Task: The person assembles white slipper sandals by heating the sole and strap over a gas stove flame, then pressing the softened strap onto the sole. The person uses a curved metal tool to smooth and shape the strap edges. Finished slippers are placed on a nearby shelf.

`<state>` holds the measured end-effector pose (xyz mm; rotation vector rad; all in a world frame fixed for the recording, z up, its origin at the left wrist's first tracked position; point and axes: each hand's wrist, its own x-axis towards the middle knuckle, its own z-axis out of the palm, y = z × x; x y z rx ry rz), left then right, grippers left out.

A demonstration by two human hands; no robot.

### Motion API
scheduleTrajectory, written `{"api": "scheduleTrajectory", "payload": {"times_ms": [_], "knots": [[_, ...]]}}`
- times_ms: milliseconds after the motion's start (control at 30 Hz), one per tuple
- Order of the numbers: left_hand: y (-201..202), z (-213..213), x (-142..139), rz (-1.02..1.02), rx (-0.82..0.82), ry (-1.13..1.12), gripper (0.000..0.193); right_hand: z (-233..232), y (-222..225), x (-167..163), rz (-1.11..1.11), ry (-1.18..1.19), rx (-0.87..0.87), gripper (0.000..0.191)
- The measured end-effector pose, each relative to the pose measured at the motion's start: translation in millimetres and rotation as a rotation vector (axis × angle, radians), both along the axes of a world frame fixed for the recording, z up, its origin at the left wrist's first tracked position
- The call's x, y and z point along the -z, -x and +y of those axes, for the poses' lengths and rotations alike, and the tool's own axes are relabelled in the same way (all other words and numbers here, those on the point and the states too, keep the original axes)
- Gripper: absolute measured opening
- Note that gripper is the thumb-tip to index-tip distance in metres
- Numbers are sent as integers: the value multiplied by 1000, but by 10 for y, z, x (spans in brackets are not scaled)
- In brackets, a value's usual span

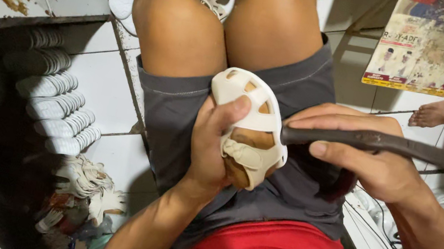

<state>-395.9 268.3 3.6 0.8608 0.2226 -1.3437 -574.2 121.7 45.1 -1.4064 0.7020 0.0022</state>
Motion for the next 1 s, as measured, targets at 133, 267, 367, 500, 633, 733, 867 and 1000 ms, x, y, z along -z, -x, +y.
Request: {"api": "scheduleTrajectory", "payload": {"times_ms": [133, 267, 367, 500, 633, 733, 867, 1000], "knots": [[-17, -39, -82, 49, -16, 20, 34, 88, 117, 41, -52, -280, 170, 35], [-5, -59, -149, 18, -24, -2, 35, 284, 147, 8, -43, -80, 203, 32], [39, -50, -142, 7, -78, -52, 33, 463, 93, -98, 39, 154, 209, 31], [84, 4, -63, -10, -90, -7, 30, 500, -28, -180, 60, 378, 106, 29], [103, 42, 5, -131, -74, -17, 28, 266, -98, -160, 53, 494, -134, 30], [85, 52, 10, -168, -62, 25, 27, 80, -142, -95, -4, 414, -258, 31], [21, 60, -5, -58, -42, 94, 25, 99, -178, -107, 72, 263, -127, 29], [-37, 88, -8, -57, 4, 103, 25, 246, -195, -132, 67, 206, 63, 27]]}}
